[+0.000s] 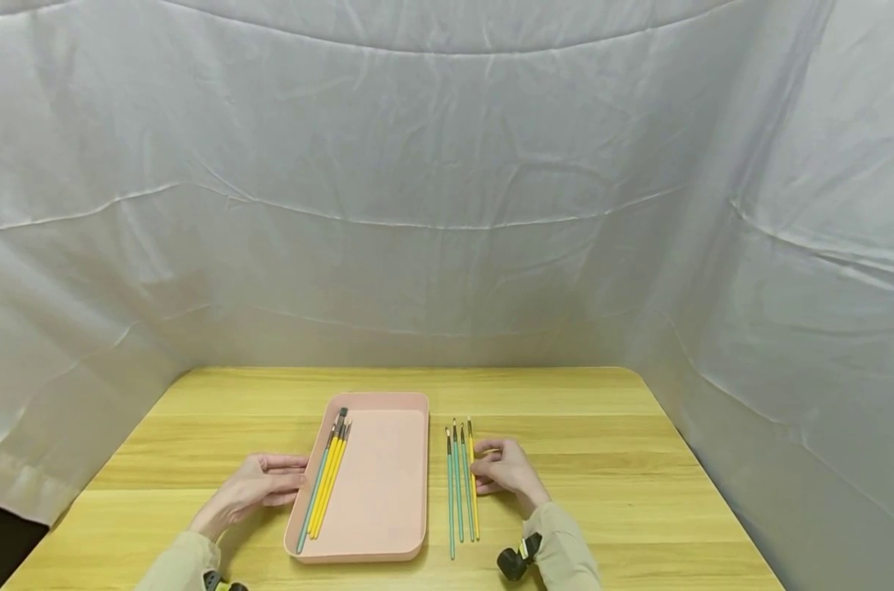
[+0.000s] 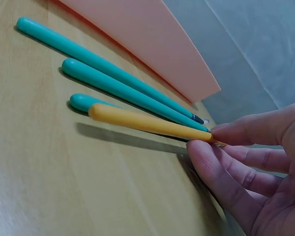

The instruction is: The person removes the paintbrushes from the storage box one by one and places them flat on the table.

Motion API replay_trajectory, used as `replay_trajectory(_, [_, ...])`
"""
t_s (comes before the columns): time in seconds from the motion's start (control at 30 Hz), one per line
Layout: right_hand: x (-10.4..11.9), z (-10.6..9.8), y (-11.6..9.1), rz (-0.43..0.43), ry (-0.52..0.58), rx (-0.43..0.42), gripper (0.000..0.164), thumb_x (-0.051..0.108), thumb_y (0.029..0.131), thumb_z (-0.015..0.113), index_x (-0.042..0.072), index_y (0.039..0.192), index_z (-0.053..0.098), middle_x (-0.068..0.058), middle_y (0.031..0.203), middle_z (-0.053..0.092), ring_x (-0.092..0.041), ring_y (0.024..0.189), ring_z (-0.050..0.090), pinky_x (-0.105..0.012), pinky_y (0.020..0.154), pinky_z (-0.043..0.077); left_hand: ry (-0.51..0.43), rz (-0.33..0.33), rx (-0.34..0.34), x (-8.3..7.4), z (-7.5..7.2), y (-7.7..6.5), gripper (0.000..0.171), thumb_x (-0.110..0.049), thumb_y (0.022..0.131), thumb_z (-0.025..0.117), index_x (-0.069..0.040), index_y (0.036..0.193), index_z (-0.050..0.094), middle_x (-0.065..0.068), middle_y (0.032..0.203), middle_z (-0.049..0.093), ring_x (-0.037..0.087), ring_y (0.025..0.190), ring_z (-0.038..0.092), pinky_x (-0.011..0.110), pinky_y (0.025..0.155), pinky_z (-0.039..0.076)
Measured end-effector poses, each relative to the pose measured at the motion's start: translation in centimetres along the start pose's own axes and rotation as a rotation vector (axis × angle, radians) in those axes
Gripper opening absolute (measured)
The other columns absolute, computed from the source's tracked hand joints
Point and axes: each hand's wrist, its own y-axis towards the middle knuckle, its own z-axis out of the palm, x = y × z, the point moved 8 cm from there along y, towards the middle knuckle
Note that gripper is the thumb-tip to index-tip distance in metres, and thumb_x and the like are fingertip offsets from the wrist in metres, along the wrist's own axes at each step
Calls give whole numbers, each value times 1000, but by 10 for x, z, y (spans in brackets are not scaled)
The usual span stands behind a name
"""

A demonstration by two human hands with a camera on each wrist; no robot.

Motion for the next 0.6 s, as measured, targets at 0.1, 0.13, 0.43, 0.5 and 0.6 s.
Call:
replay_trajectory(0.1, [1,1,0,14,-33,-11,39,-4,87,67,-18,121,53,-10,80,69,-12,60,65,-29,59,65,3,-1,-7,0,0,0,56,-2,90,72,21,135,47,22,116,73,11,89,73,27,80,66])
replay_trajectory(0.13, [1,2,0,20,-44,-17,38,-5,86,67,-18,120,53,-10,79,68,-12,59,64,-29,59,65,3,-1,-9,0,0,-1,56,-1,90,72,21,135,47,22,116,73,11,88,73,27,80,66])
replay_trajectory(0.43, [3,2,1,49,-111,-91,31,-11,83,62,-16,113,56,-11,73,65,-13,55,63,-29,55,64,-10,3,-9,0,1,0,57,0,90,71,23,135,46,22,115,73,12,88,73,27,80,66])
replay_trajectory(0.5, [3,1,2,52,-111,-96,31,-11,84,63,-16,113,56,-12,74,65,-13,56,63,-29,56,65,-11,2,-9,0,1,0,57,0,90,71,23,135,46,22,115,73,12,88,73,27,80,66])
replay_trajectory(0.6, [2,1,2,48,-111,-99,30,-10,84,64,-16,113,57,-12,74,66,-13,56,63,-30,56,65,-9,1,-11,0,1,0,57,0,89,72,22,135,46,22,115,73,12,88,73,27,80,66])
